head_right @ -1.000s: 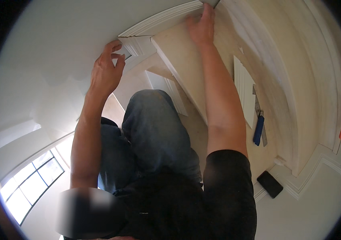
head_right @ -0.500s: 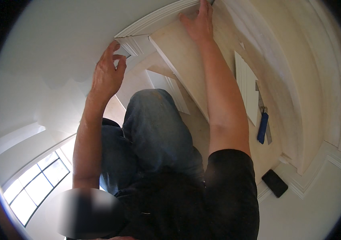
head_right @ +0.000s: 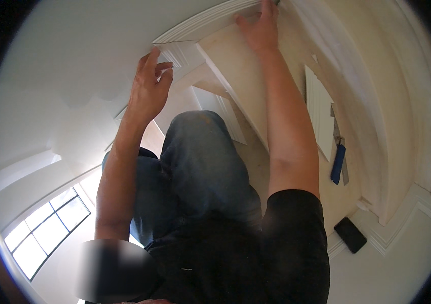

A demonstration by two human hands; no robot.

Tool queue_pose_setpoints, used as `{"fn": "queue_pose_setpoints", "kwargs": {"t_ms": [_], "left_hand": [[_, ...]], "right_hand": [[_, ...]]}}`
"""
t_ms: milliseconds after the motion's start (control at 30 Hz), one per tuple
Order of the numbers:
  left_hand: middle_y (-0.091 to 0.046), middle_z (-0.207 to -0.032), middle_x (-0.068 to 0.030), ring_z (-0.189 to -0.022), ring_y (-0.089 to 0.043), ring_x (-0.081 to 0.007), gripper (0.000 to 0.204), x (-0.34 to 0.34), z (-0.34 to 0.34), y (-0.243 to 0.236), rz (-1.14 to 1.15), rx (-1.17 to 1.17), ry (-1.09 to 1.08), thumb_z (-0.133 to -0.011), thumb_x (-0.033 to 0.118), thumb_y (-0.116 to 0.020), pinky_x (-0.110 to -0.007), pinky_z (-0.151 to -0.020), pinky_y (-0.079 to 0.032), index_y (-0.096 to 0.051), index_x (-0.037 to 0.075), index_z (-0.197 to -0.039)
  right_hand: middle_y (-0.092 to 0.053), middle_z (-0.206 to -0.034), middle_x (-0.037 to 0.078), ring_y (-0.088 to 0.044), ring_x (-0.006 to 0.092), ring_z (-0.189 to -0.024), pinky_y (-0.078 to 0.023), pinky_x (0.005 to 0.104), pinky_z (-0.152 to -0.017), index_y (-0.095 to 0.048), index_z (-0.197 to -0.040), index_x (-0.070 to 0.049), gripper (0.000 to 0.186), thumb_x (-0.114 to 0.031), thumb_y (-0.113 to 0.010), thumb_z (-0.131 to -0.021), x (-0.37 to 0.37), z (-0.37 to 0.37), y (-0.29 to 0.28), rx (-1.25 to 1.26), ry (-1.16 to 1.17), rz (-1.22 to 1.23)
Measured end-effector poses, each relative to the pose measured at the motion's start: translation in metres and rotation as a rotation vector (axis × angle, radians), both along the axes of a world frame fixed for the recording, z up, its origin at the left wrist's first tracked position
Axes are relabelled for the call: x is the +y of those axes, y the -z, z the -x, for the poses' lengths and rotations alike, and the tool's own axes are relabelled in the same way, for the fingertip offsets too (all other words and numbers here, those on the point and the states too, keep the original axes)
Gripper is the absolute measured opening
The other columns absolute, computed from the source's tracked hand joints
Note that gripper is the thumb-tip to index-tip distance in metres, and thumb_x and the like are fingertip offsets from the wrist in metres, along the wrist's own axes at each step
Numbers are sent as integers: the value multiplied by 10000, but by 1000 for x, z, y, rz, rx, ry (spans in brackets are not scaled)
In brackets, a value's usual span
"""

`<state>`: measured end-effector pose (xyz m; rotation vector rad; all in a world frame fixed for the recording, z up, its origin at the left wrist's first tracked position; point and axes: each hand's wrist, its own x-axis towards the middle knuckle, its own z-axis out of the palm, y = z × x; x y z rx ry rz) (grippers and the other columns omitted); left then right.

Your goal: Fitting and aligning pieces of decorative crown molding against a ceiling and wall corner.

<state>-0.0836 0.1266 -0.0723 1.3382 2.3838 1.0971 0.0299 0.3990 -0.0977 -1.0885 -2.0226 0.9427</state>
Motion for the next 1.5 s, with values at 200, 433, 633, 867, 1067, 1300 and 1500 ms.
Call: {"fn": "queue_pose_setpoints", "kwargs": {"t_ms": [200,433,633,867,1067,1300,1500], "left_hand": [[-458,-1476,-318,-1205,-687,-335,644,5,-3,-2,1,-87,9,-964,69,-586,-452,-1024,-546,-365,-134,-1534],[-495,-1474,-302,-1212,-699,-330,563,5,2,-4,-14,-137,16,-1008,67,-575,-405,-1010,-566,-422,-109,-1521],[-531,-1481,-270,-1268,-680,-316,541,3,0,-14,-36,-293,-35,-1034,104,-588,-385,-1043,-541,-452,-91,-1520],[-488,-1549,-254,-1313,-650,-314,589,2,-2,-18,-9,-403,-63,-1019,90,-562,-395,-1072,-518,-411,-60,-1568],[-481,-1565,-239,-1313,-652,-299,588,2,-1,-21,5,-407,-39,-1019,92,-552,-407,-1081,-517,-414,-52,-1572],[-478,-1567,-248,-1320,-647,-304,588,4,-4,-21,24,-364,-48,-1023,119,-553,-415,-1098,-509,-422,-25,-1579],[-439,-1516,-324,-1263,-678,-344,597,3,-5,-24,57,-287,-39,-1010,83,-511,-394,-1035,-545,-383,-86,-1567]], "right_hand": [[-389,-1557,223,-589,320,-1225,-516,415,-1051,-352,-1577,12,974,-352,-869,-835,32,-7,36,49,-20,-254],[-389,-1567,229,-593,327,-1244,-515,421,-1056,-348,-1572,30,967,-374,-854,-855,30,-12,31,56,-21,-280],[-228,-1697,254,-425,378,-1488,-366,426,-1242,-220,-1644,23,917,-189,-772,-944,1,-8,-12,-78,11,46],[-222,-1707,243,-356,369,-1535,-315,420,-1271,-199,-1655,13,941,-199,-774,-940,-2,-9,-16,-101,25,77],[-231,-1700,246,-354,374,-1534,-304,421,-1277,-199,-1652,16,964,-222,-789,-928,2,-12,-12,-68,-11,4],[-214,-1711,245,-290,375,-1566,-259,428,-1296,-210,-1647,22,920,-248,-760,-961,2,-12,-15,-133,-6,28],[-188,-1725,247,-240,376,-1589,-223,429,-1308,-193,-1651,29,905,-295,-721,-990,4,-13,-9,-156,-4,-14]]}}
